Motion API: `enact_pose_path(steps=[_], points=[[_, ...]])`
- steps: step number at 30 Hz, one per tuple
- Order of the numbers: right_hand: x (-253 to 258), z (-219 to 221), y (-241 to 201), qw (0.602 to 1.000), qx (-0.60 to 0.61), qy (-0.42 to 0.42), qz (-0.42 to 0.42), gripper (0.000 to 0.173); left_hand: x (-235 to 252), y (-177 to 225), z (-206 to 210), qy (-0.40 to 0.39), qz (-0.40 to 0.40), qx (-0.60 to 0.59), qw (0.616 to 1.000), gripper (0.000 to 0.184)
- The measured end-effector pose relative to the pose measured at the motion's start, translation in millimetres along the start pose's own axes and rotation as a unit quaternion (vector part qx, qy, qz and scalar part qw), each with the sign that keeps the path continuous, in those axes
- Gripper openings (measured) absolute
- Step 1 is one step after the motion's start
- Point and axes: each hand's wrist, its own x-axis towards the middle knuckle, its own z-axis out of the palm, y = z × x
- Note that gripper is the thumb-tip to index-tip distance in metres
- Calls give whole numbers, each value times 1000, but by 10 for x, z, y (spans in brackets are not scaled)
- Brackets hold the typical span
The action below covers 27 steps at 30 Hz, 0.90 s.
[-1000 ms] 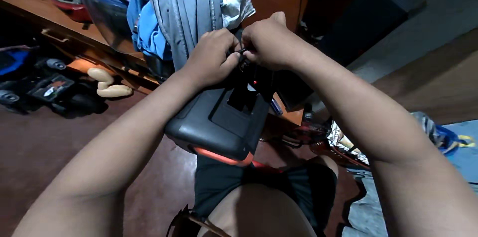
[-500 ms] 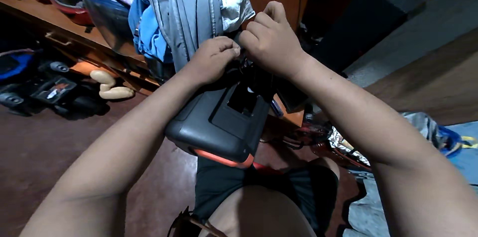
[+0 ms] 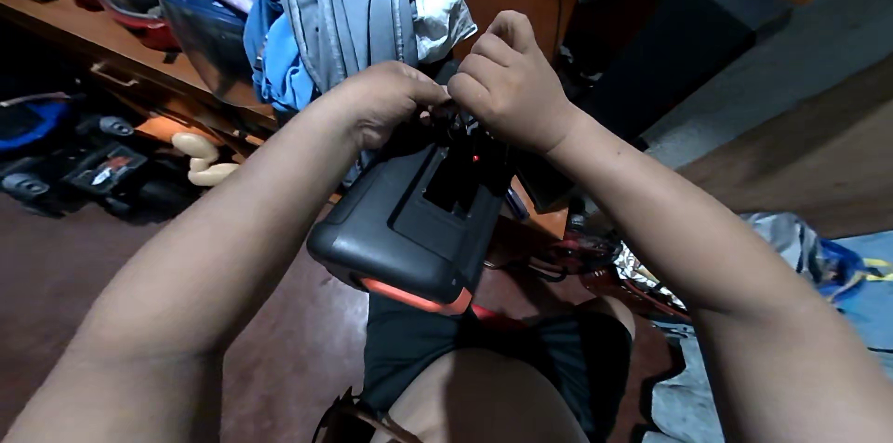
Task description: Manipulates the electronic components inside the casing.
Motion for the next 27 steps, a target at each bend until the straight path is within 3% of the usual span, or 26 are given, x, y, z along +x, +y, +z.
enact_pose_path(steps=[7,11,14,16,18,22,27], points=[[23,-58,-30,995,-27,-4,-94,17,0,176,-35,-28,-59,112,992,26],[36,-96,-41,994,-22,-14,-104,15,39,159,-56,-37,-48,130,990,23],[42,-140,-31,998,49,-48,-15,16,26,82,-29,-12,-11,108,994,19],[48,-175,1,986,108,-99,84,35,-2,38,-12,22,12,89,996,20],[65,-206,37,963,136,-171,156,37,-32,-11,17,56,36,73,995,18],[71,-185,3,954,149,-196,172,24,-53,-108,74,93,89,63,990,12],[103,-146,-48,952,134,-204,186,26,-68,-159,111,123,145,75,979,11]])
